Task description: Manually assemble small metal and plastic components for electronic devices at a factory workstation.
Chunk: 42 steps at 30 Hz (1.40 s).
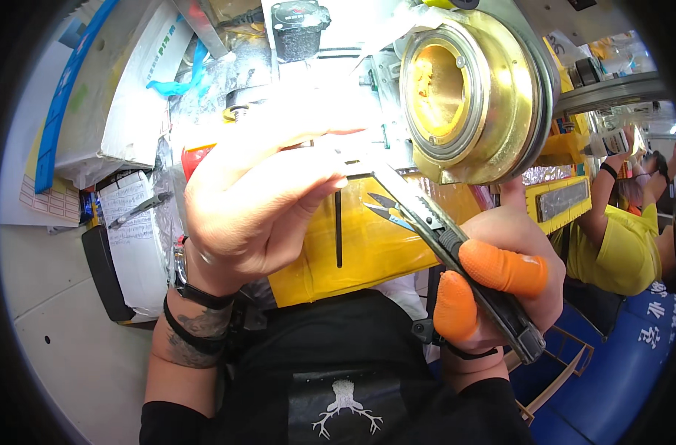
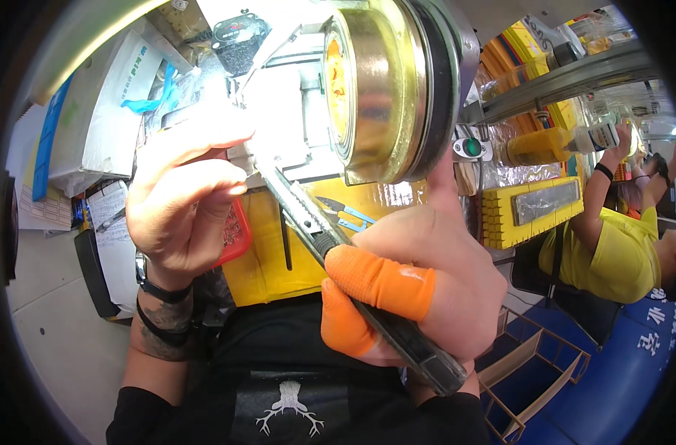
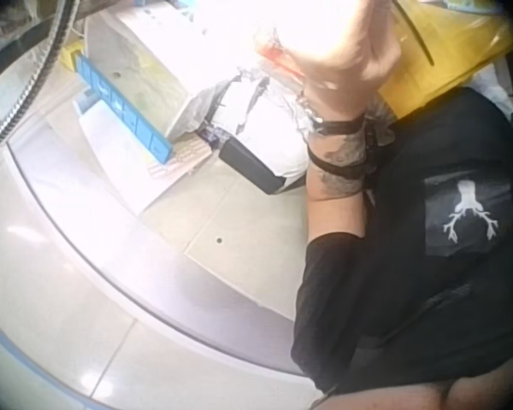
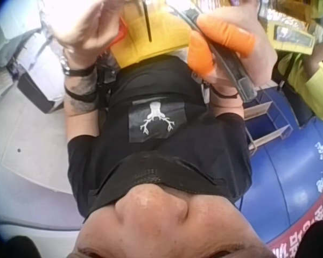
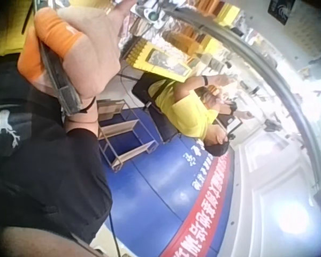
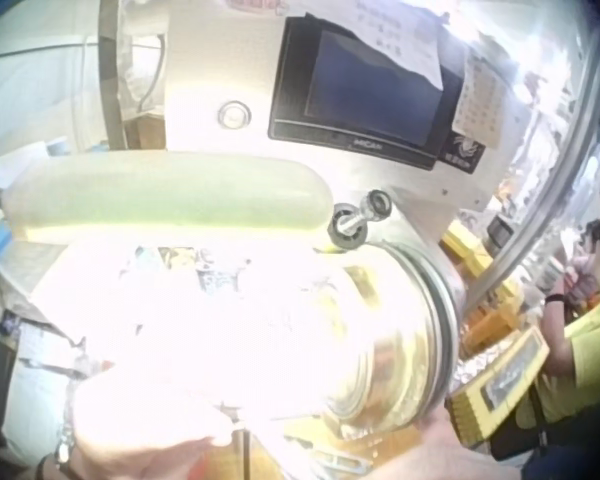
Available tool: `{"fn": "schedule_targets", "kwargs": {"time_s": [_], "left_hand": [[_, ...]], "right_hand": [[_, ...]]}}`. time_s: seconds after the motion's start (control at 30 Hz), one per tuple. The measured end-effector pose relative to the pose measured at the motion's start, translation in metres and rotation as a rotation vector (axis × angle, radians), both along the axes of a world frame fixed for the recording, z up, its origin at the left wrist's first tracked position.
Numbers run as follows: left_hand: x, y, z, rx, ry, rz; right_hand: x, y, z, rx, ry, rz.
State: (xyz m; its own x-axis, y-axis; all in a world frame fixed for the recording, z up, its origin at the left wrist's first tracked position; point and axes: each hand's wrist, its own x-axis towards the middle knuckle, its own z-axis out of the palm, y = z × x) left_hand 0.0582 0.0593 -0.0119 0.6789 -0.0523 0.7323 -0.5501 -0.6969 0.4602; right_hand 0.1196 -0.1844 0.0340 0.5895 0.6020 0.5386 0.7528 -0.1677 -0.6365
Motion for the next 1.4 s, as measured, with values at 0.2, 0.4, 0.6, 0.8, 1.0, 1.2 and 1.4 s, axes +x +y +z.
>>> {"fn": "schedule_targets", "kwargs": {"time_s": [0.2,0.4,0.6,0.8,1.0,1.2,1.4], "left_hand": [[0.001,-0.004,0.002,-0.036,0.051,0.019],[0.003,-0.002,0.000,-0.033,0.000,-0.003],[0.001,0.000,-0.001,0.007,-0.014,0.025],[-0.002,-0.002,0.002,-0.034,0.001,0.007],[-0.006,-0.010,0.013,-0.013,0.009,0.011],[-0.002,-0.026,0.043,-0.003,0.201,0.221],[0.019,-0.046,0.074,-0.028,0.384,0.265]], "right_hand": [[0.001,0.003,-0.004,0.081,-0.003,0.016],[0.000,0.004,-0.002,0.052,-0.006,-0.001],[0.014,-0.015,-0.021,0.506,0.214,0.127],[0.020,-0.063,-0.053,0.482,0.684,0.072],[0.021,-0.088,-0.066,0.348,0.987,-0.429],[0.032,-0.094,-0.029,-0.461,0.579,-0.673],[0.071,-0.038,0.001,0.109,0.197,-0.332]]}}
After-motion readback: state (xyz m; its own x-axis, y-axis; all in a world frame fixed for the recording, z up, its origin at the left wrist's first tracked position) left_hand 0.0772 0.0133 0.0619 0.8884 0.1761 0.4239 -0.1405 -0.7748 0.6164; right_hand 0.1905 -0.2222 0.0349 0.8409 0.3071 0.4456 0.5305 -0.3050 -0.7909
